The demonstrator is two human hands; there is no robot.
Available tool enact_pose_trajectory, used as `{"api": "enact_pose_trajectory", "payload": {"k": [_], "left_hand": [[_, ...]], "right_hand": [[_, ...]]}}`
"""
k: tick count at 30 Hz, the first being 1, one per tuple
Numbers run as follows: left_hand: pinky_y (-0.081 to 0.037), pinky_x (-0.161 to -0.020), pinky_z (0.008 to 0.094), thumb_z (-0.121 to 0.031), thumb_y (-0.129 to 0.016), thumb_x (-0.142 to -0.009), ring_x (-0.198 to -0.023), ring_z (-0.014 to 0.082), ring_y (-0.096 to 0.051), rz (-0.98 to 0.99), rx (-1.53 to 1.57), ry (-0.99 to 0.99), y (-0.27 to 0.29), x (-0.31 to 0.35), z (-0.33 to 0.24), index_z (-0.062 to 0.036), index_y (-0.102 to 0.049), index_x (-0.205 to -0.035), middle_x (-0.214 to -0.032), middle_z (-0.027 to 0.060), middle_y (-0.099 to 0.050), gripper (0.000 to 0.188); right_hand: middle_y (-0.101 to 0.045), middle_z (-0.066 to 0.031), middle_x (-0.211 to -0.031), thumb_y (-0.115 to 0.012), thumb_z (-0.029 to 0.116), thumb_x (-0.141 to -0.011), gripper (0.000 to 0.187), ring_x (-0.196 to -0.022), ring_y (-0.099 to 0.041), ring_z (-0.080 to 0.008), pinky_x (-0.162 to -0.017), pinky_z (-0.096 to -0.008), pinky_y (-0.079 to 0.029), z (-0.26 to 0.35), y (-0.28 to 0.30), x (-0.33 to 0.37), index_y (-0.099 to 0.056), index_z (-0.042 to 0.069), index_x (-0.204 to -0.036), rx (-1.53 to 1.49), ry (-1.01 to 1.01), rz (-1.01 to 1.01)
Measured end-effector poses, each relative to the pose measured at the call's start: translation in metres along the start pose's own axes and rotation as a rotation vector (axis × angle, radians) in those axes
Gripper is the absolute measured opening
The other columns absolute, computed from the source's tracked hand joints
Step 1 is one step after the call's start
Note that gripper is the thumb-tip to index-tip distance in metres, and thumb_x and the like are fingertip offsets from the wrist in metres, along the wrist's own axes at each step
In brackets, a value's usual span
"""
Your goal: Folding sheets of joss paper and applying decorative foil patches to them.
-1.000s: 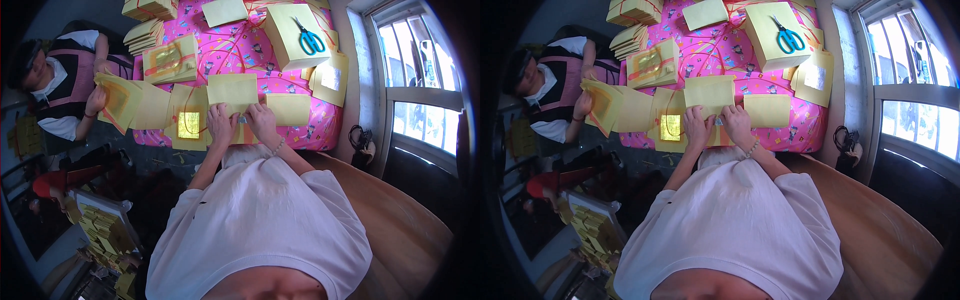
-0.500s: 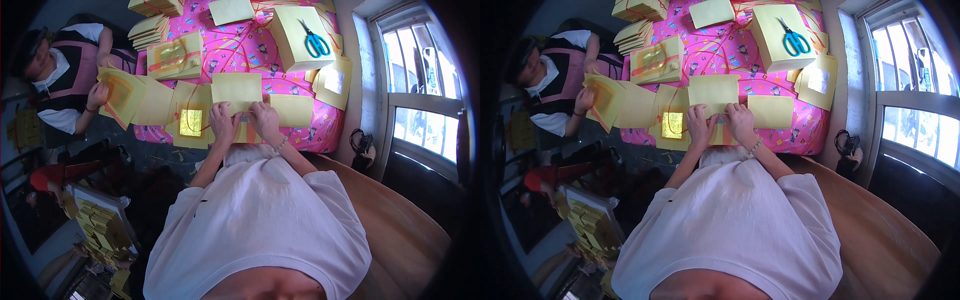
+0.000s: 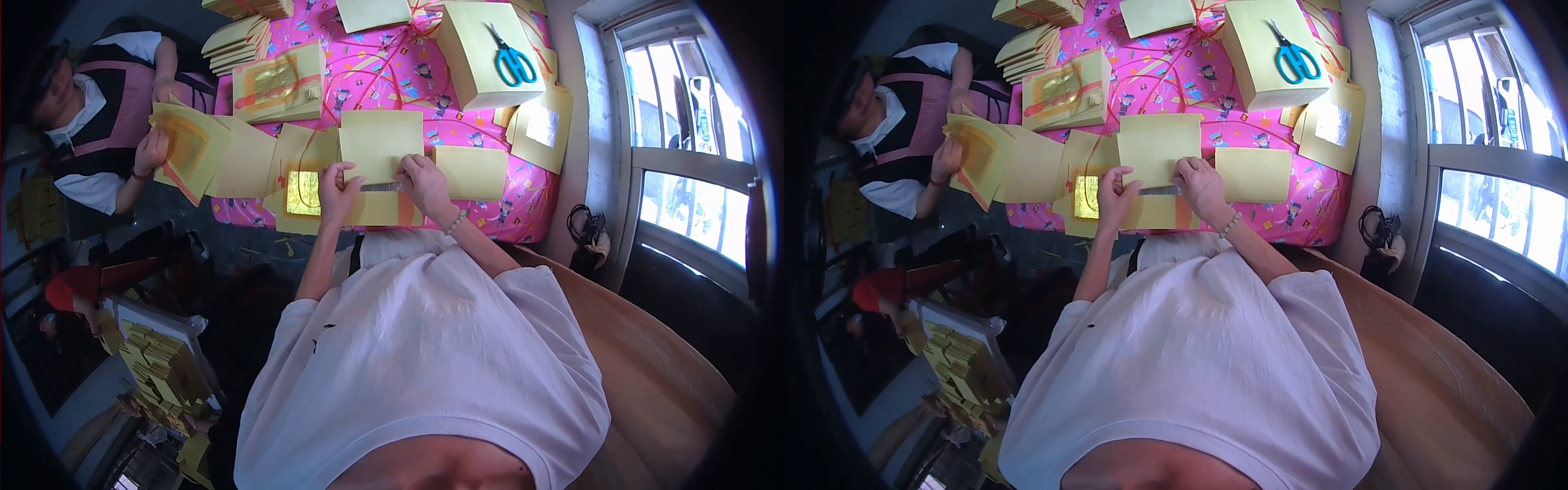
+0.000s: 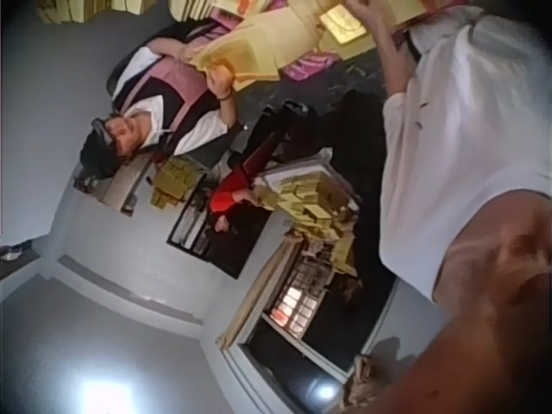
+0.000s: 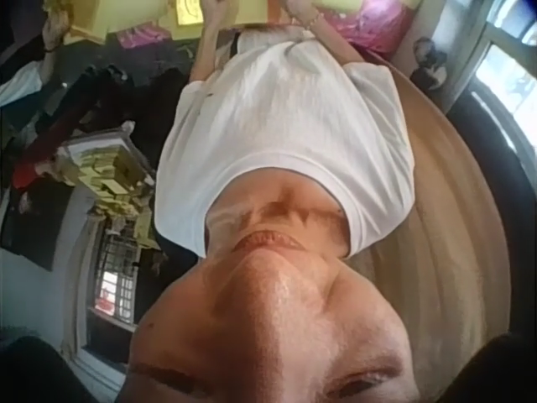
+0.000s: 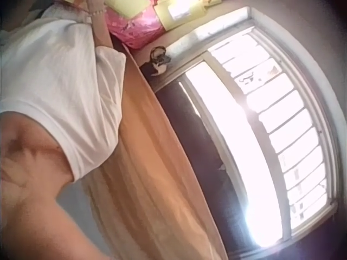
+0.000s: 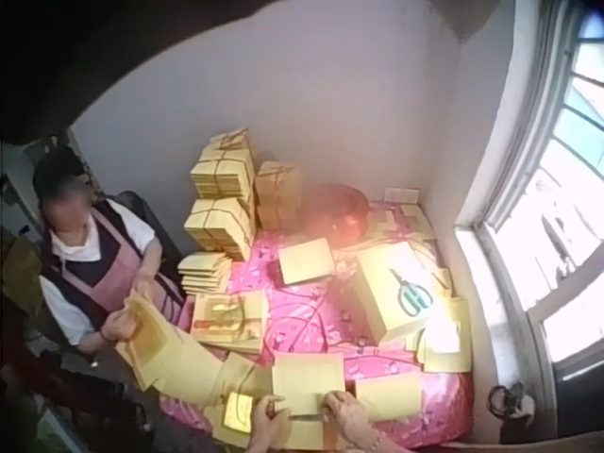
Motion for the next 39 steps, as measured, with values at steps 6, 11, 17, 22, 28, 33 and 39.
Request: {"api": "enact_pose_trajectory", "payload": {"k": [6, 11, 17, 22, 28, 33, 39], "left_hand": [[-0.032, -0.055, 0.0165, -0.003, -0.075, -0.08, -0.063, 0.0003, -0.039, 0.198, 0.33, 0.097, 0.008, -0.012, 0.014, -0.0094, -0.068, -0.11, -0.088, -0.0071, -0.041, 0.032], [-0.034, -0.055, 0.0163, -0.008, -0.078, -0.079, -0.065, 0.0011, -0.041, 0.202, 0.389, 0.194, 0.015, -0.005, 0.011, -0.0116, -0.07, -0.111, -0.088, -0.0069, -0.043, 0.033], [-0.036, -0.051, 0.0175, -0.011, -0.075, -0.083, -0.067, 0.0012, -0.046, 0.101, 0.45, 0.264, 0.016, -0.006, -0.002, -0.012, -0.067, -0.115, -0.088, -0.0081, -0.048, 0.033], [-0.047, -0.06, 0.0198, -0.016, -0.068, -0.089, -0.078, 0.0071, -0.059, 0.029, 0.203, 0.38, 0.009, -0.007, -0.04, -0.0064, -0.052, -0.13, -0.101, 0.003, -0.061, 0.045], [-0.055, -0.072, 0.0271, -0.005, -0.056, -0.091, -0.094, 0.0148, -0.064, 0.055, 0.623, 0.26, 0.001, -0.004, -0.059, -0.0036, -0.044, -0.135, -0.116, 0.0095, -0.062, 0.046], [-0.041, -0.098, 0.0286, 0.0, -0.056, -0.086, -0.11, 0.013, -0.055, 0.311, 0.695, 0.144, -0.033, 0.018, -0.107, -0.0002, -0.045, -0.134, -0.116, 0.0058, -0.059, 0.049], [-0.046, -0.092, 0.0315, -0.003, -0.053, -0.088, -0.105, 0.0167, -0.058, 0.42, 0.588, 0.037, -0.106, 0.039, -0.108, 0.0016, -0.046, -0.127, -0.114, 0.0101, -0.06, 0.039]], "right_hand": [[-0.059, -0.0074, -0.083, -0.071, 0.016, -0.077, 0.014, -0.085, -0.061, -0.0263, -0.074, -0.0374, -0.05, -0.007, 0.001, 0.001, -0.059, 0.01, -0.083, -0.075, 0.02, -0.011], [-0.058, -0.0084, -0.093, -0.073, 0.021, -0.077, 0.03, -0.087, -0.062, -0.027, -0.074, -0.0372, -0.052, -0.002, 0.004, 0.001, -0.057, 0.01, -0.099, 0.027, 0.115, 0.024], [-0.053, -0.0067, -0.094, -0.072, 0.032, -0.078, 0.041, -0.087, -0.06, -0.0218, -0.074, -0.035, -0.051, -0.005, 0.003, 0.0, -0.055, 0.01, -0.108, 0.297, 0.236, 0.125], [-0.05, -0.0045, -0.092, -0.071, 0.033, -0.079, 0.035, -0.085, -0.055, -0.0201, -0.071, -0.0343, -0.046, -0.014, 0.005, 0.001, -0.059, 0.01, -0.103, 0.327, 0.393, -0.038], [-0.051, -0.0161, -0.111, -0.075, 0.027, -0.08, 0.065, -0.103, -0.054, -0.0305, -0.082, -0.0338, -0.049, 0.013, 0.055, 0.013, -0.048, 0.01, -0.136, 0.052, 0.154, -0.287], [-0.048, -0.0202, -0.123, -0.069, 0.019, -0.088, 0.075, -0.11, -0.053, -0.0278, -0.085, -0.0335, -0.051, -0.029, 0.07, 0.051, -0.025, 0.002, -0.147, -0.473, -0.353, -0.361], [-0.057, -0.0162, -0.115, -0.065, 0.015, -0.089, 0.058, -0.097, -0.061, -0.0223, -0.079, -0.0307, -0.052, -0.103, 0.086, 0.106, -0.037, -0.002, -0.138, -0.73, -0.645, -0.309]]}}
Point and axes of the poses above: each hand's wrist, its own x-axis away from the middle knuckle, its own y-axis out of the back of the hand, z = x × y, the point moved 1 cm from there along -x, towards the middle knuckle
